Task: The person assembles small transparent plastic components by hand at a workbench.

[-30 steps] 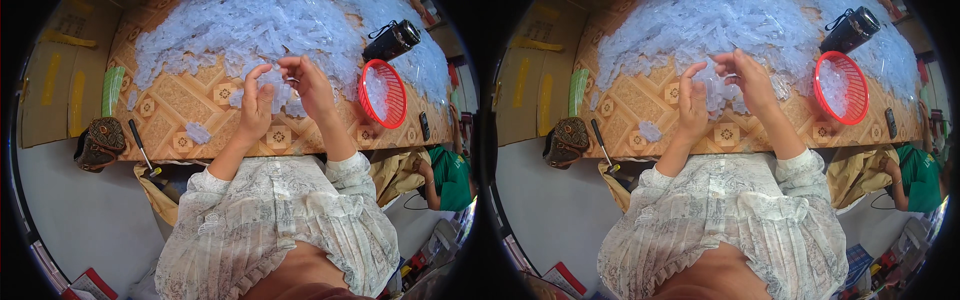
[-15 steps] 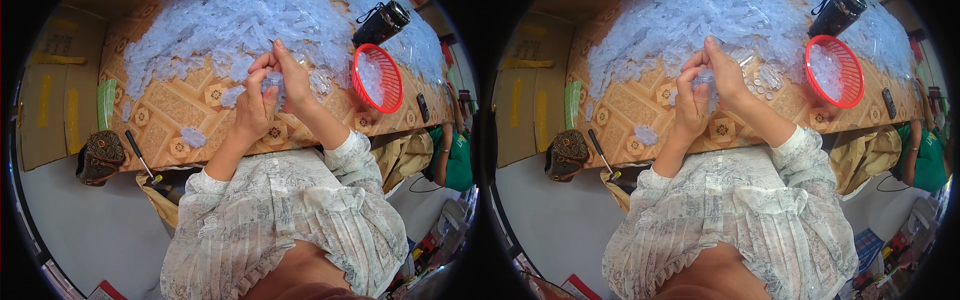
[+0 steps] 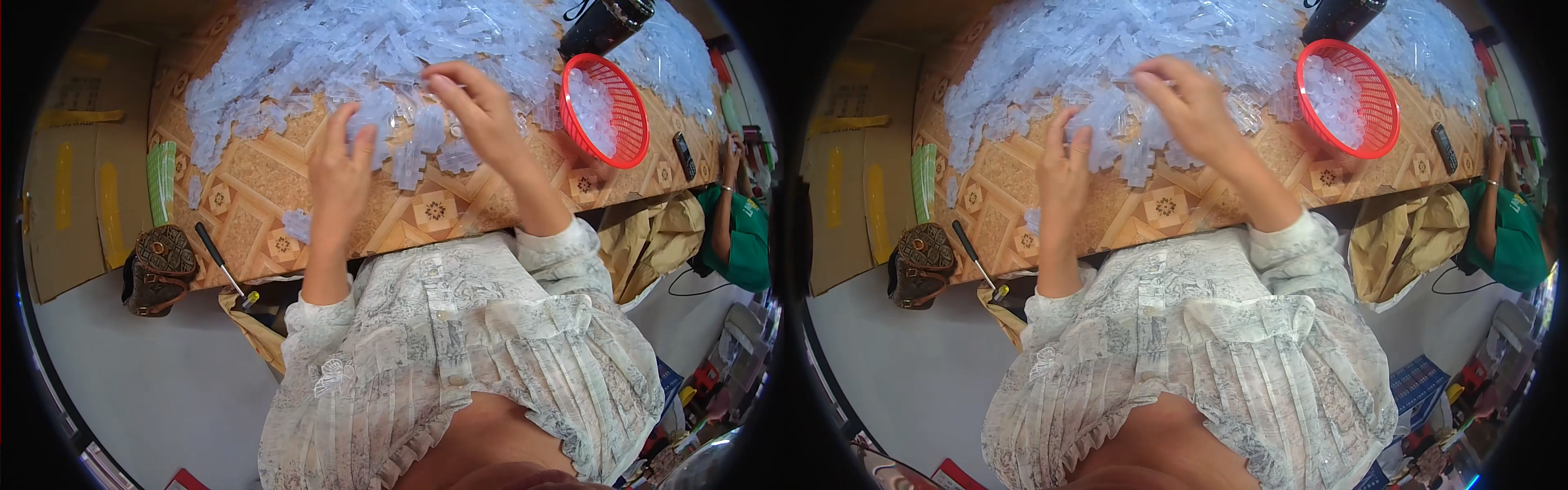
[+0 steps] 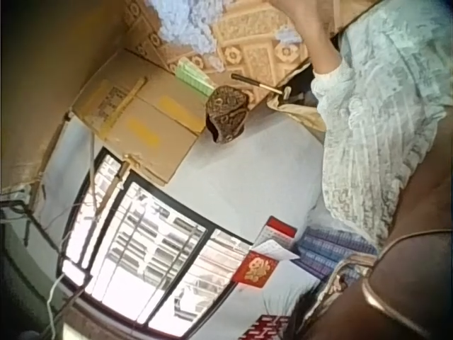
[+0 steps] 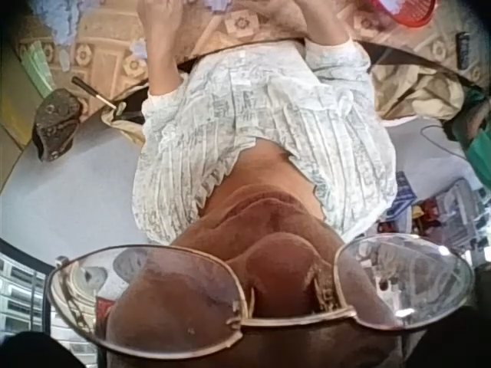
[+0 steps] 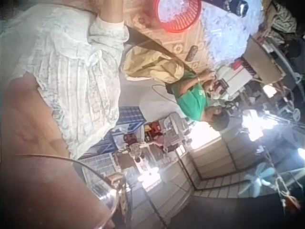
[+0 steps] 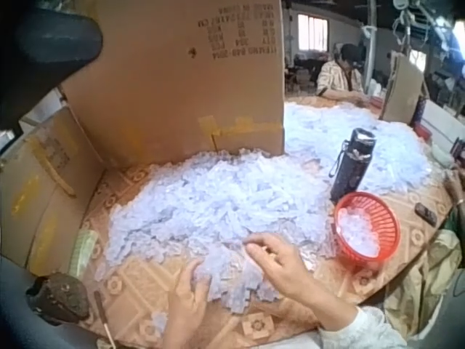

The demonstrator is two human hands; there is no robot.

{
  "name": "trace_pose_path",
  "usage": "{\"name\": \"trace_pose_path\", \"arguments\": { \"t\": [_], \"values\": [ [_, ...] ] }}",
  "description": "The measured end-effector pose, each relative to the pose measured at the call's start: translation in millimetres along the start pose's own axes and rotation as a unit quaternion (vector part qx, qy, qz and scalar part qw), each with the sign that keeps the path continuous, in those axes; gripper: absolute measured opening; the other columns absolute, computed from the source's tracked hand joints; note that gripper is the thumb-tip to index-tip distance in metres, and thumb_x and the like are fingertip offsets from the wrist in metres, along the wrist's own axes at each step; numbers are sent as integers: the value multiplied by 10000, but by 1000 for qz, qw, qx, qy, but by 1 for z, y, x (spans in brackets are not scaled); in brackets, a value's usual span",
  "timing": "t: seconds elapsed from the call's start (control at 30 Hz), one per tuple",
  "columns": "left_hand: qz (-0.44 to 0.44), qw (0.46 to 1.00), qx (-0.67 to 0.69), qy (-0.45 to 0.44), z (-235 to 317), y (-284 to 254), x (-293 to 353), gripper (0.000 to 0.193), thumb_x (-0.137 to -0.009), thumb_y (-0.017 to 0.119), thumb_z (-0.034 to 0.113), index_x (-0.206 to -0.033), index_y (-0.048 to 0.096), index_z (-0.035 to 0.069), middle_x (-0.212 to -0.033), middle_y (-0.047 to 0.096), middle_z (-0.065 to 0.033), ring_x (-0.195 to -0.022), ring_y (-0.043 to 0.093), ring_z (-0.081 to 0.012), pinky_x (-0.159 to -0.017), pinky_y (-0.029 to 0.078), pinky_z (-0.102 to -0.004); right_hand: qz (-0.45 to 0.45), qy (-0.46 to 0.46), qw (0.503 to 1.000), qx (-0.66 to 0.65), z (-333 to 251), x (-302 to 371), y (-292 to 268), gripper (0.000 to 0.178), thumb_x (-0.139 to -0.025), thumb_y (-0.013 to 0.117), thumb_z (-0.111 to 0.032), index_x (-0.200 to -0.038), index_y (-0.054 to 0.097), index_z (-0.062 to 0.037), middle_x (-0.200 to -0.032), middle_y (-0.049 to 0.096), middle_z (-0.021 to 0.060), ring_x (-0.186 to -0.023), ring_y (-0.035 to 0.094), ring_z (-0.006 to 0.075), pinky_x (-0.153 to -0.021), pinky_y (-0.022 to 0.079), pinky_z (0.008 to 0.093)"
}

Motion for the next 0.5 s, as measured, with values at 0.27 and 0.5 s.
{"name": "trace_pose_path", "arguments": {
  "t": [0.27, 0.5],
  "values": [
    [-21, 980, -172, -93, -77, -25, 1, 453, -958, 501, 359, -1302, 522, 67, -1135, 566, -244, -1027, 571, -404, -882, 454, -449, -106, -32, 897, 427, 42, 41, -51, 165, -842, 594, -73, -990, 664, -52, -885, 569, 173, -867, 584, 371, -737, 478, 448],
    [26, 970, -219, -99, -83, -61, 7, 419, -956, 490, 333, -1267, 550, 59, -1081, 585, -270, -1013, 570, -436, -871, 460, -476, -171, -13, 880, 442, 51, 33, -41, 250, -804, 636, -47, -1050, 660, -84, -875, 521, 139, -777, 577, 320, -687, 477, 393]
  ]
}}
Point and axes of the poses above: each hand's wrist, its own x-axis away from the middle knuckle, its own y-axis out of the palm, z = x × y, the point moved 8 cm from there along -x, towards the middle knuckle
